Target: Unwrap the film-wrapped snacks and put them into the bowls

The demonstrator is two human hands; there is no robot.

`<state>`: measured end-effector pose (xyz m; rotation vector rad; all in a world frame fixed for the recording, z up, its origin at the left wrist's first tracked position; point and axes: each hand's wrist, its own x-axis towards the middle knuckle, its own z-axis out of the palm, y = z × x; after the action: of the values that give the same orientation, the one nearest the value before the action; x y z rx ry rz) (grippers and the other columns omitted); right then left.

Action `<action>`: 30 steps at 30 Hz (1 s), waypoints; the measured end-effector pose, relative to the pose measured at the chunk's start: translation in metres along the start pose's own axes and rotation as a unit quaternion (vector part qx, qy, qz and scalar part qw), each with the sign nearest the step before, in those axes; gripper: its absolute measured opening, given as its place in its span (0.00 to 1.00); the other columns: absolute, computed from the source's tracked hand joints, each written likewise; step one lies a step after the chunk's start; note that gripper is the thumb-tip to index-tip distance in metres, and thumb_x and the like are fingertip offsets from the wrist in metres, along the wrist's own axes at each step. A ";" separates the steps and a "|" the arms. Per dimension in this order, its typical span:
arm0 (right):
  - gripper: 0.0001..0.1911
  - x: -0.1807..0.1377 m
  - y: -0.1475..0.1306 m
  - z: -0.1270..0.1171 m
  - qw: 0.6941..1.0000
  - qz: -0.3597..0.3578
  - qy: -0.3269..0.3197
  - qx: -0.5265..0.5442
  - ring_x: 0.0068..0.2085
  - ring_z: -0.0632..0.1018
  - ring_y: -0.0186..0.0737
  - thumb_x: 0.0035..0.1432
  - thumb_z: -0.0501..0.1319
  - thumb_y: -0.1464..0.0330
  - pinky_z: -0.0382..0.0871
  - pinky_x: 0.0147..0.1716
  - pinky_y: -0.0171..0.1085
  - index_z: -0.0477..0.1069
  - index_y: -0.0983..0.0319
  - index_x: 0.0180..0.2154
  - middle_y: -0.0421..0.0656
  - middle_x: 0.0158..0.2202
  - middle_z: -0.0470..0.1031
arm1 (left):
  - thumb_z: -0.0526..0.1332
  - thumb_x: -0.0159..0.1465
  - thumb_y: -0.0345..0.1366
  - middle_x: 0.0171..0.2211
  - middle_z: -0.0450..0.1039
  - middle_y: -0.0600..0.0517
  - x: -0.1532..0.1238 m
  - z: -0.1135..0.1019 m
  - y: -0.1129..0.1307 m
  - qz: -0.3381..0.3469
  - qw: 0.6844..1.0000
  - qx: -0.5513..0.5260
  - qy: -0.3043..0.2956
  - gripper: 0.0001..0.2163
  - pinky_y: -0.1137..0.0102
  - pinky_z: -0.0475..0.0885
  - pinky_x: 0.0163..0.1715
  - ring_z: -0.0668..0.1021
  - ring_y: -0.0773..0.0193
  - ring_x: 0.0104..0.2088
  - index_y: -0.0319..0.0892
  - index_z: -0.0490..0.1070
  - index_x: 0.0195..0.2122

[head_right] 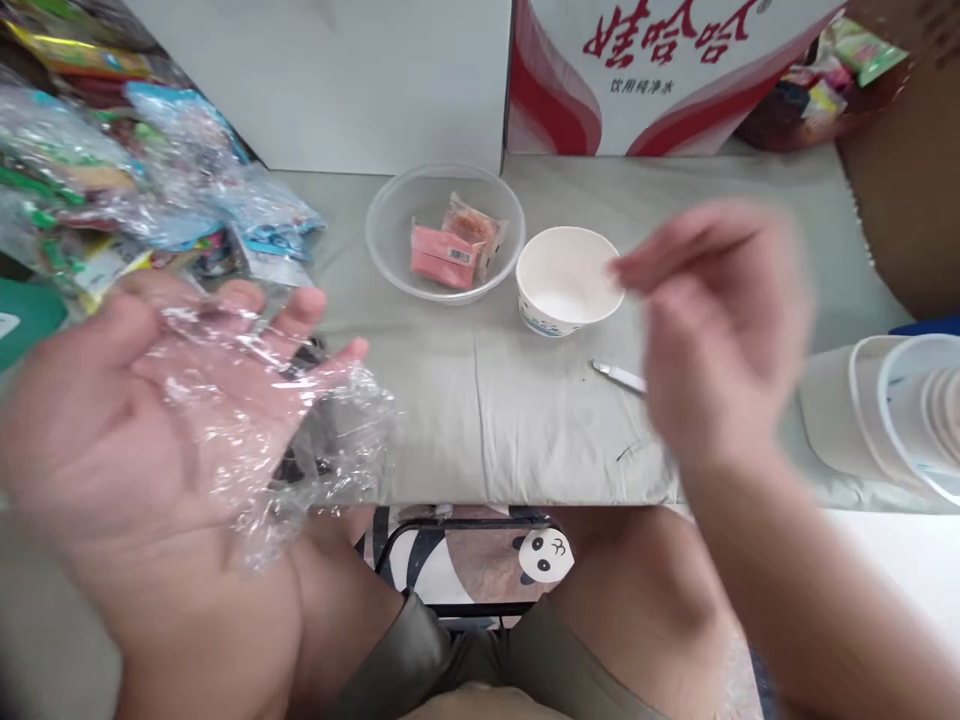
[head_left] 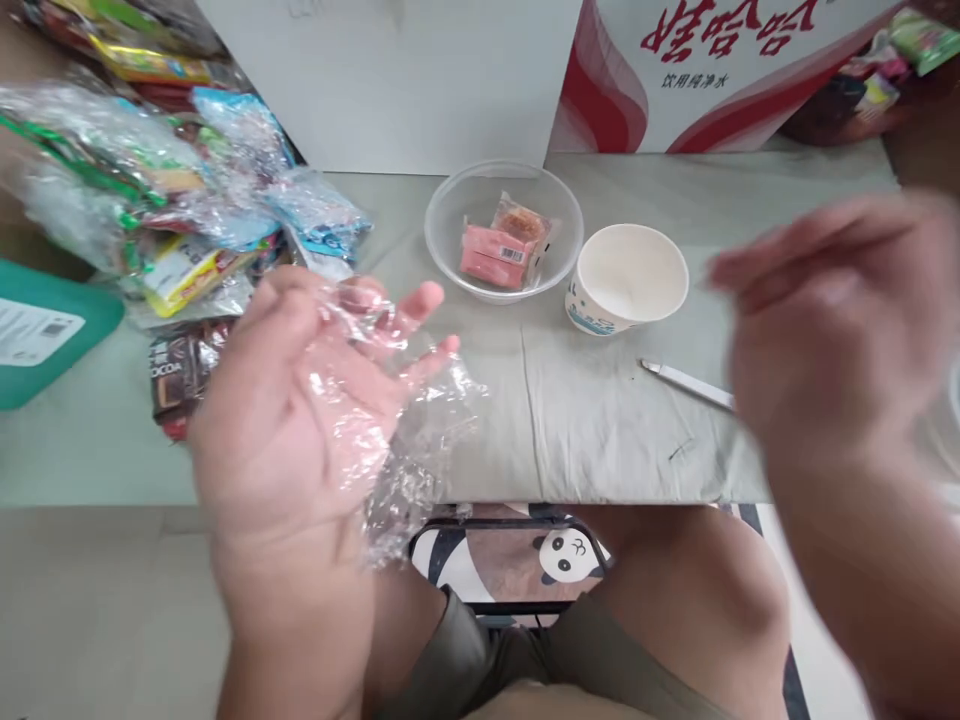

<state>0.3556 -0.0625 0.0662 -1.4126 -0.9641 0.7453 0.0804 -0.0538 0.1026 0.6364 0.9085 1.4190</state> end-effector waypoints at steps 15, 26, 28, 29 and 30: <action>0.12 -0.094 0.030 0.076 0.979 0.102 -0.084 0.158 0.18 0.68 0.29 0.61 0.66 0.57 0.64 0.19 0.31 0.71 0.58 0.35 0.32 0.18 0.67 | 0.72 0.59 0.50 0.41 0.78 0.51 0.014 -0.042 -0.021 -0.025 0.988 0.094 -0.119 0.15 0.69 0.79 0.44 0.83 0.61 0.44 0.46 0.77 0.38; 0.15 -0.060 0.029 0.046 0.977 0.121 0.010 0.178 0.16 0.57 0.25 0.59 0.68 0.55 0.52 0.14 0.31 0.65 0.56 0.35 0.32 0.22 0.63 | 0.74 0.57 0.53 0.35 0.84 0.47 0.013 -0.052 -0.058 -0.065 0.949 0.275 -0.140 0.18 0.69 0.81 0.39 0.86 0.60 0.38 0.43 0.80 0.34; 0.14 -0.059 0.030 0.041 0.980 0.116 -0.004 0.162 0.15 0.56 0.26 0.60 0.67 0.55 0.52 0.14 0.32 0.66 0.55 0.36 0.31 0.21 0.60 | 0.72 0.60 0.52 0.26 0.79 0.53 0.017 -0.046 -0.064 -0.042 0.974 0.216 -0.056 0.17 0.73 0.78 0.27 0.82 0.66 0.27 0.44 0.74 0.28; 0.13 -0.057 0.031 0.037 0.981 0.115 -0.005 0.155 0.15 0.56 0.27 0.60 0.67 0.55 0.52 0.14 0.33 0.67 0.54 0.37 0.31 0.20 0.58 | 0.72 0.59 0.51 0.24 0.76 0.55 0.020 -0.045 -0.064 -0.030 0.982 0.186 -0.025 0.17 0.75 0.74 0.22 0.79 0.68 0.23 0.44 0.71 0.27; 0.12 -0.055 0.030 0.032 0.982 0.115 -0.002 0.152 0.15 0.56 0.27 0.60 0.67 0.56 0.52 0.15 0.33 0.68 0.53 0.39 0.30 0.20 0.56 | 0.72 0.59 0.49 0.21 0.74 0.56 0.023 -0.044 -0.063 -0.019 0.986 0.164 0.000 0.17 0.77 0.68 0.16 0.75 0.70 0.19 0.45 0.69 0.27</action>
<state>0.3061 -0.0947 0.0276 -1.2645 -0.6611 1.0212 0.0761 -0.0424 0.0234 0.8599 1.1598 1.2455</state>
